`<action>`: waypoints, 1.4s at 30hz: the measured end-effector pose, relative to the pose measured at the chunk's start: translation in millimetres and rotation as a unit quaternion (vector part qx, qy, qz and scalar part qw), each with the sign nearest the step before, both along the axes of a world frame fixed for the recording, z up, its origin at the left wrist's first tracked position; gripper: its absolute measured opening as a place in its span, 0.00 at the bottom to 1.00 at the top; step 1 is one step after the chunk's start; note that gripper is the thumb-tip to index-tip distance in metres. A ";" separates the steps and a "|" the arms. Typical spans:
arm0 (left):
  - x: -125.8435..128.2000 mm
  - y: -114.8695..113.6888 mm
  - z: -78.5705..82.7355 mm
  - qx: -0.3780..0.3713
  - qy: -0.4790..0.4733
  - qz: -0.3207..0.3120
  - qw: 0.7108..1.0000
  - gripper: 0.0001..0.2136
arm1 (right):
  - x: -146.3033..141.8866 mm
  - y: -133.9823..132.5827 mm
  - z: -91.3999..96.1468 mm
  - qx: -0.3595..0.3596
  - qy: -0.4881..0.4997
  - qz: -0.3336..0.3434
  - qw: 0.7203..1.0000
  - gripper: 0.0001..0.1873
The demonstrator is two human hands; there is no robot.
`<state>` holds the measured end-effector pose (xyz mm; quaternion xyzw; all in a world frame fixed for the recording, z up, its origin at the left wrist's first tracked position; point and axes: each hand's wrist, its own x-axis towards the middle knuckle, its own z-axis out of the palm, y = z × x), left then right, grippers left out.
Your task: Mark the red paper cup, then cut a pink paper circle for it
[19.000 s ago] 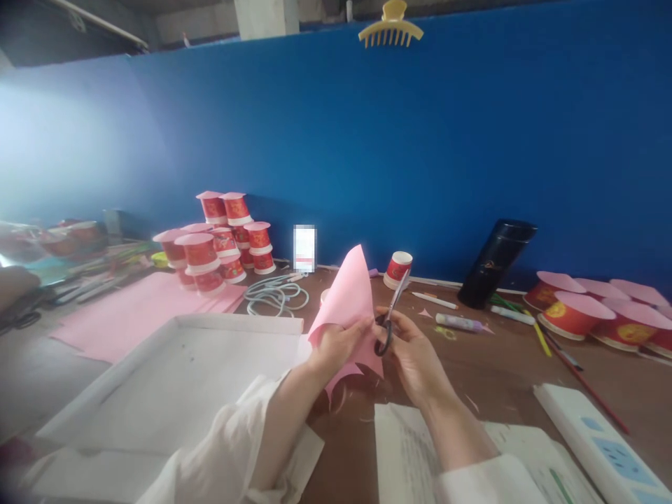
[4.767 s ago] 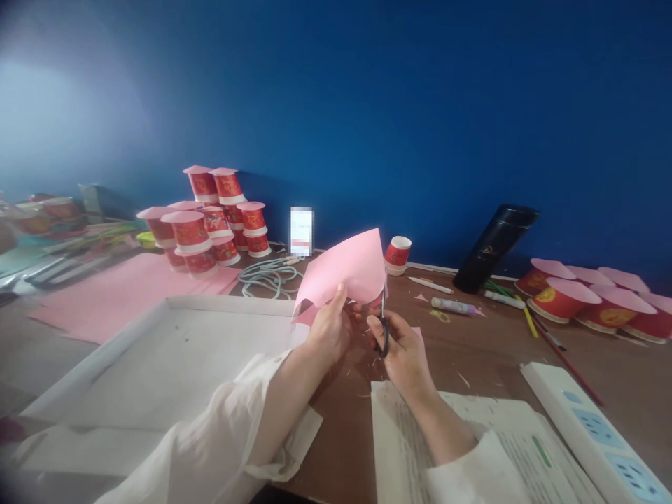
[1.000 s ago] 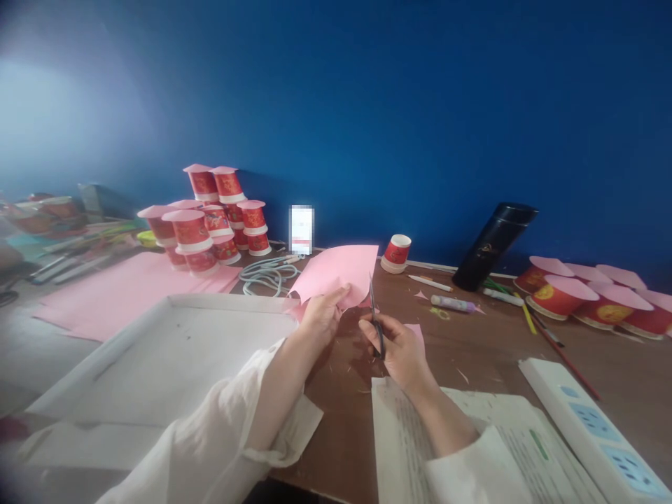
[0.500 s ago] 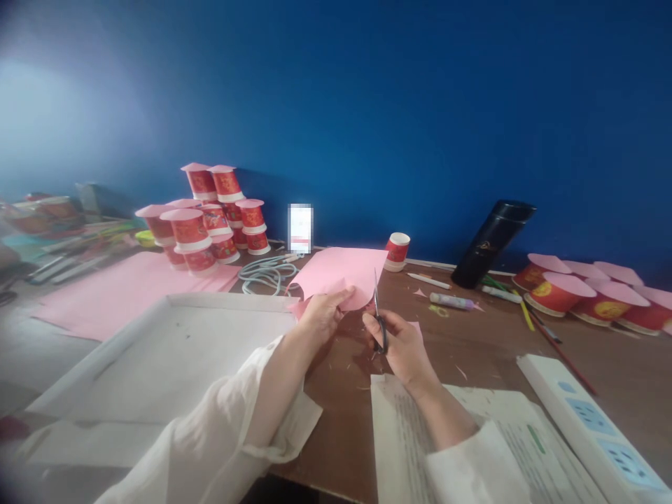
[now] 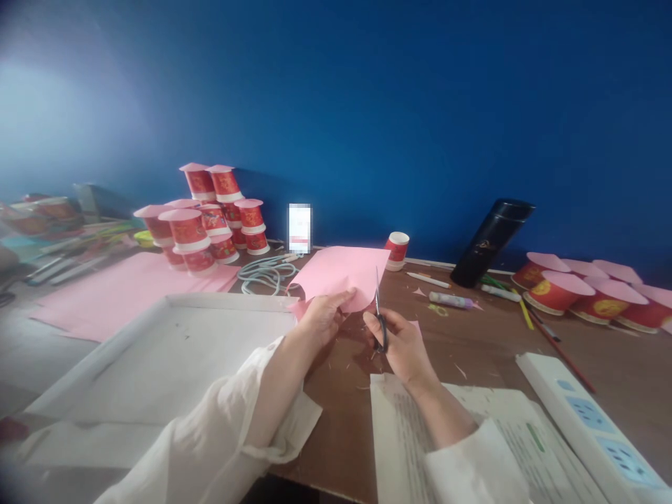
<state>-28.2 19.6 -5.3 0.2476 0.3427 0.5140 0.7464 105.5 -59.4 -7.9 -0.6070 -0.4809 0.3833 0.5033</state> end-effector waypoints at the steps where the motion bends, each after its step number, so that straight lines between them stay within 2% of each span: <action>1: 0.0 -0.2 0.4 -0.001 0.001 0.001 1.000 0.09 | 0.1 -0.2 0.0 0.000 -0.002 0.000 1.000 0.26; 14: 1.7 -3.2 1.3 0.003 -0.011 -0.007 1.000 0.06 | -0.2 0.2 2.8 0.002 -0.019 -0.003 1.000 0.27; 36: -0.7 1.6 1.1 -0.009 -0.003 0.012 1.000 0.08 | 1.5 -0.7 2.1 0.007 -0.035 0.004 0.999 0.27; 42: -3.1 1.3 1.9 0.019 -0.011 0.005 1.000 0.10 | 1.8 -0.2 1.2 0.005 -0.030 0.007 1.000 0.26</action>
